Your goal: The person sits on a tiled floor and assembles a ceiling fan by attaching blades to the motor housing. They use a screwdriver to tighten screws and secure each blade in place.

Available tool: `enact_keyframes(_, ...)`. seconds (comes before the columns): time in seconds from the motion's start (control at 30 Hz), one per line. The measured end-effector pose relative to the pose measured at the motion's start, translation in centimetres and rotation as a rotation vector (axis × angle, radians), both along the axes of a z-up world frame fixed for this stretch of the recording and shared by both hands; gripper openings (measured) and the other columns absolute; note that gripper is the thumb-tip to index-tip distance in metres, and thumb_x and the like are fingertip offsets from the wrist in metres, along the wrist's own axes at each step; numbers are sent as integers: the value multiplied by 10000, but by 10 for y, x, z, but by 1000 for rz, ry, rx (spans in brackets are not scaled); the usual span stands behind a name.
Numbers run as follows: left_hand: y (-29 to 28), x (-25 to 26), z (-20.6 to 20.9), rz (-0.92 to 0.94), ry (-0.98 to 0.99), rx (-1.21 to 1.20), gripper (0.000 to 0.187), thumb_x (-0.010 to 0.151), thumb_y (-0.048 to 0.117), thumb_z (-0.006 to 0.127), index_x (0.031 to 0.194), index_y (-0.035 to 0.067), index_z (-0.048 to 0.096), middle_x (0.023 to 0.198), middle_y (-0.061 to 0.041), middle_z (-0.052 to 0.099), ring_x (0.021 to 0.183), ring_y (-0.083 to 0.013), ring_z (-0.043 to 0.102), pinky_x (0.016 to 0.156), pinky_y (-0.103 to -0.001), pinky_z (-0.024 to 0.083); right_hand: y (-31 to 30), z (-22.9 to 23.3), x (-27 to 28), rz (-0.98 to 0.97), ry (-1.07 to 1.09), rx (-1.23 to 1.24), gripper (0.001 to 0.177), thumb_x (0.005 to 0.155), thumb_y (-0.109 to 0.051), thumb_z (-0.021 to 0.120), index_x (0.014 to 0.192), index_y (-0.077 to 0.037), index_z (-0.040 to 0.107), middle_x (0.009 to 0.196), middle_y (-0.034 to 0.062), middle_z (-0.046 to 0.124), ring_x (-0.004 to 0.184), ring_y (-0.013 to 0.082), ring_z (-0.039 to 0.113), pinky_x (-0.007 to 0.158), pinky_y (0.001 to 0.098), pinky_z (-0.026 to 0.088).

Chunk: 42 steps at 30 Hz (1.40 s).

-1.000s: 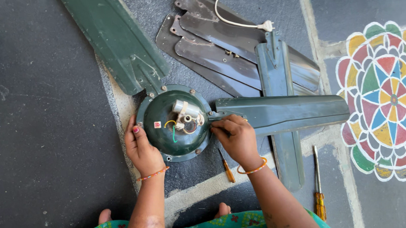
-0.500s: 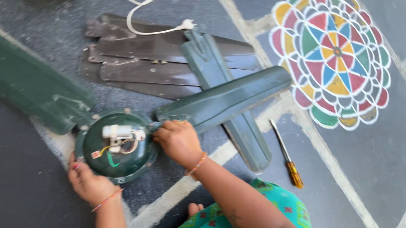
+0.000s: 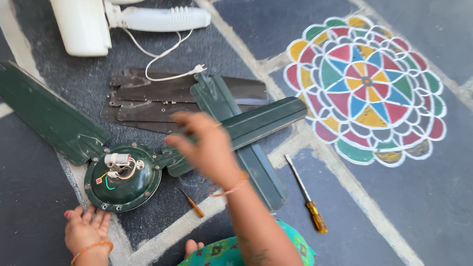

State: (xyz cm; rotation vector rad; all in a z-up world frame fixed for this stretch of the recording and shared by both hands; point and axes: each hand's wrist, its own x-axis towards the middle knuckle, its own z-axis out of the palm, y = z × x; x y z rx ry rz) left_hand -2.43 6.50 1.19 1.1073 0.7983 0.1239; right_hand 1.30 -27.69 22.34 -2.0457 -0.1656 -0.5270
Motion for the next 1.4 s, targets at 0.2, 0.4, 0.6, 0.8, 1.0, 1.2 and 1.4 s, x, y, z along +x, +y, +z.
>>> enact_keyframes(0.2, 12, -33, -6, -5, 33, 2, 770, 1071, 559, 341, 1574, -18, 252, 1566, -277, 418, 1358, -450, 521, 1109, -518, 441, -161, -37, -55, -393, 37, -129, 379, 877, -238, 807, 1197, -60, 709, 1094, 122, 743, 981, 267, 722, 847, 372, 558)
enact_keyframes(0.4, 20, -69, -57, -94, -258, -283, 842, 947, 599, 496, 1566, 56, 322, 1576, -237, 393, 1372, -490, 463, 1098, -569, 379, -241, -174, -212, -613, 857, -633, 731, 760, -610, 769, 1324, -164, 639, 1182, 221, 643, 1119, 394, 637, 934, 459, 537)
enact_keyframes(0.6, 12, -71, -55, -103, -251, -212, 831, 900, 580, 543, 1533, 69, 377, 1515, -237, 458, 1314, -482, 519, 1068, -560, 407, -257, -195, -233, -592, 1056, -576, 536, 820, -597, 758, 1095, -137, 756, 1021, 150, 801, 1020, 334, 758, 902, 454, 593)
enact_keyframes(0.8, 6, -77, -45, -27, -19, -73, 691, 1024, 485, 471, 1501, -9, 405, 1428, -260, 570, 1187, -430, 650, 978, -507, 517, -247, -101, -196, -734, 706, -701, 488, 863, -600, 727, 977, -130, 788, 909, 128, 782, 893, 348, 749, 792, 458, 592)
enact_keyframes(1.0, -9, -73, -49, -38, -15, 28, 638, 1014, 433, 528, 1493, 21, 438, 1395, -224, 605, 1107, -380, 690, 916, -478, 546, -181, 35, -135, -566, 221, -503, 358, 813, -314, 820, 1051, -55, 752, 933, 125, 776, 846, 298, 743, 773, 420, 577)
enact_keyframes(1.2, -19, -77, -47, -180, -19, 344, 681, 959, 376, 609, 1525, 60, 399, 1387, -176, 626, 1041, -295, 722, 860, -408, 559, -80, 83, -66, -230, 84, 21, 316, 854, -92, 824, 1128, -18, 684, 1104, 125, 770, 1003, 185, 758, 858, 307, 611)
enact_keyframes(1.4, -24, -91, -23, -244, -102, 718, 833, 849, 347, 747, 1525, 34, 375, 1474, -205, 521, 1083, -301, 701, 860, -376, 568, -10, 25, -28, 113, 86, 409, 243, 897, -20, 753, 1113, 22, 650, 1181, 137, 735, 1034, 164, 719, 865, 288, 613)
